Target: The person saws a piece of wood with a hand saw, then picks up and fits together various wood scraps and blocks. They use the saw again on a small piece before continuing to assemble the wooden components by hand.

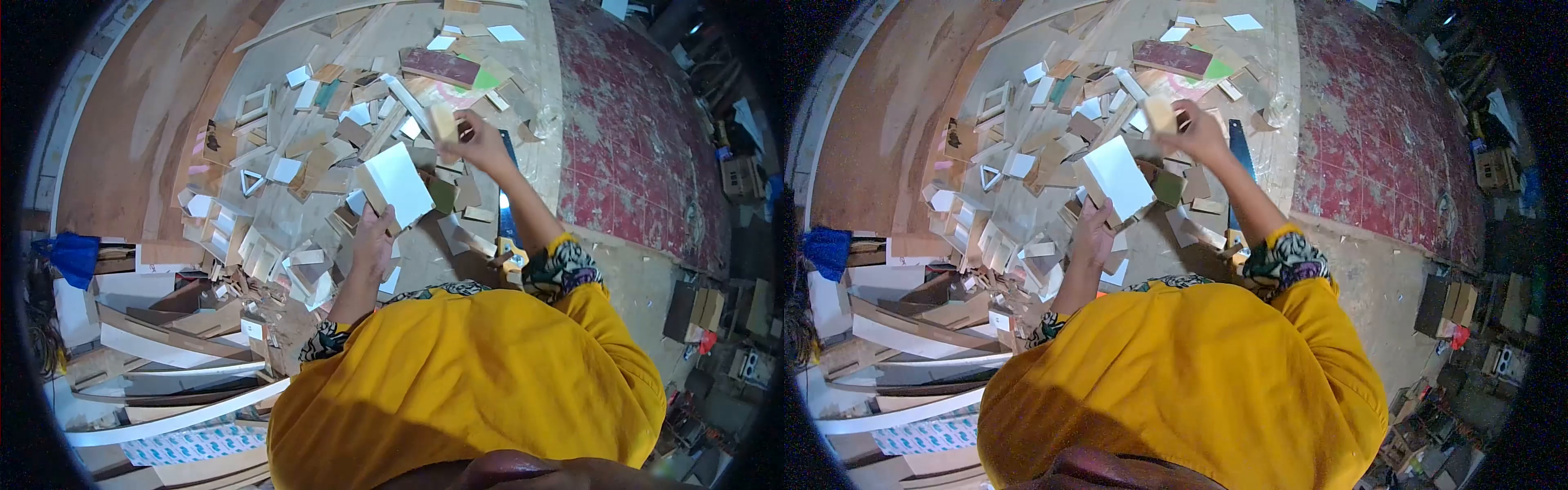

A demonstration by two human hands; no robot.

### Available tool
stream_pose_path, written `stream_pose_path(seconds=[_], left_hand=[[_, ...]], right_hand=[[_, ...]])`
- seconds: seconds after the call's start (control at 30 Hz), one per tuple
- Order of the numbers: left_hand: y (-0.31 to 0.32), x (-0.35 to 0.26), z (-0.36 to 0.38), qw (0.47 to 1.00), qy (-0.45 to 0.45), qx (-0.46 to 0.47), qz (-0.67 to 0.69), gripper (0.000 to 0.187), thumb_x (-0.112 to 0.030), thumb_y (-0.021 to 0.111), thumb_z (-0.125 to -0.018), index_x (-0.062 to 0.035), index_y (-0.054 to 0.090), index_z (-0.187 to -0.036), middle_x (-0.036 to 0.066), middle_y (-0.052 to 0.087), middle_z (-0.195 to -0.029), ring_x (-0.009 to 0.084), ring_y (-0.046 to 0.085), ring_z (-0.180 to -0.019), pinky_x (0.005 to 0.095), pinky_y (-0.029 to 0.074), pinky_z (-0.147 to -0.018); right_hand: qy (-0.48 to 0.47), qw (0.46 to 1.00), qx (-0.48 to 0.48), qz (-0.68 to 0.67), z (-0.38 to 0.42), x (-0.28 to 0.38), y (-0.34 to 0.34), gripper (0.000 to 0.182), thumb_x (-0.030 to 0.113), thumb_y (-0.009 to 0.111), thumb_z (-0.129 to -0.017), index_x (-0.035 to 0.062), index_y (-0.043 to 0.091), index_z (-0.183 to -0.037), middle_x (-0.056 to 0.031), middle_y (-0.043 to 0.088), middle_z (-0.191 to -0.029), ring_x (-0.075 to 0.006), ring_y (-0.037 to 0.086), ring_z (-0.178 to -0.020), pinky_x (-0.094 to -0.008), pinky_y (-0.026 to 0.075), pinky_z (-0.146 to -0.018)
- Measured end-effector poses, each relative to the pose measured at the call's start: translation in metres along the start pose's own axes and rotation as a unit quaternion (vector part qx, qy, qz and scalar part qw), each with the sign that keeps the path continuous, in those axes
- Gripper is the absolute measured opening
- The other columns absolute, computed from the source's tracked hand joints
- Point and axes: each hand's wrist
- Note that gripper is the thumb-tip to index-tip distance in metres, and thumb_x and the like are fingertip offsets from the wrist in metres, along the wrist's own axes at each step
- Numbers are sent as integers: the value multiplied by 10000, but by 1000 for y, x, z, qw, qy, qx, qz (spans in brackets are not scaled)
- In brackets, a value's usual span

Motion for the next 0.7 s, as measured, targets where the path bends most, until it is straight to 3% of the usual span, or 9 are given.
stream_pose_path(seconds=[0.03,0.1,0.17,0.27,0.5,0.57,0.63,0.67,0.7], left_hand=[[5,1,1,1000,3,11,23,430,-48,521,-882,-73,356,-1279,59,499,-1193,167,504,-1090,326,396,-943],[17,4,3,999,1,34,41,414,-56,512,-892,-89,360,-1276,49,501,-1191,161,508,-1083,325,396,-944],[33,6,8,994,20,94,60,396,-66,506,-898,-104,366,-1266,38,507,-1181,155,519,-1067,328,412,-930],[45,3,17,988,26,136,63,401,-92,518,-897,-94,359,-1265,56,507,-1173,167,519,-1074,332,430,-914],[59,-16,61,986,58,155,16,456,-117,509,-895,-8,302,-1287,143,457,-1232,240,493,-1126,378,412,-950],[59,-17,73,983,63,173,9,457,-124,506,-896,4,301,-1285,146,459,-1232,237,498,-1119,375,416,-947],[59,-17,83,985,56,165,4,433,-115,488,-904,2,311,-1281,142,476,-1212,235,512,-1099,372,420,-939],[60,-17,89,984,57,167,5,433,-115,488,-904,2,311,-1281,142,476,-1212,235,512,-1099,372,420,-939],[62,-17,95,986,54,158,-11,422,-113,485,-905,-1,319,-1277,137,484,-1205,232,519,-1089,368,423,-933]], right_hand=[[-29,999,24,-32,20,20,0,588,280,787,-609,51,548,-1095,-69,634,-754,-140,598,-632,-256,470,-570],[-23,998,49,38,54,55,1,706,319,791,-603,19,497,-1170,-111,633,-781,-191,612,-643,-284,481,-590],[-156,969,-79,177,75,55,20,741,365,797,-599,14,498,-1179,-158,616,-849,-236,614,-682,-301,484,-615],[-153,955,-104,230,98,70,18,680,344,777,-645,2,513,-1170,-175,599,-896,-263,608,-716,-309,486,-634],[-184,981,13,57,137,95,-15,461,183,706,-746,35,552,-1155,-145,602,-821,-245,594,-667,-289,488,-619],[-171,983,26,60,149,102,-21,501,235,729,-719,59,558,-1155,-148,604,-885,-250,604,-730,-311,494,-650],[-256,945,-57,196,166,113,-27,569,317,750,-682,72,558,-1158,-151,586,-996,-275,590,-871,-363,486,-729],[-270,939,-27,213,171,114,-30,715,404,764,-634,96,506,-1225,-176,519,-1163,-325,529,-1041,-402,453,-839],[-271,938,-27,215,177,113,-28,715,404,764,-634,96,506,-1225,-176,519,-1163,-325,529,-1041,-402,453,-839]])
Point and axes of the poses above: each hand's wrist, its own z-axis away from the middle knuckle, its own y-axis out of the palm, x = y × z
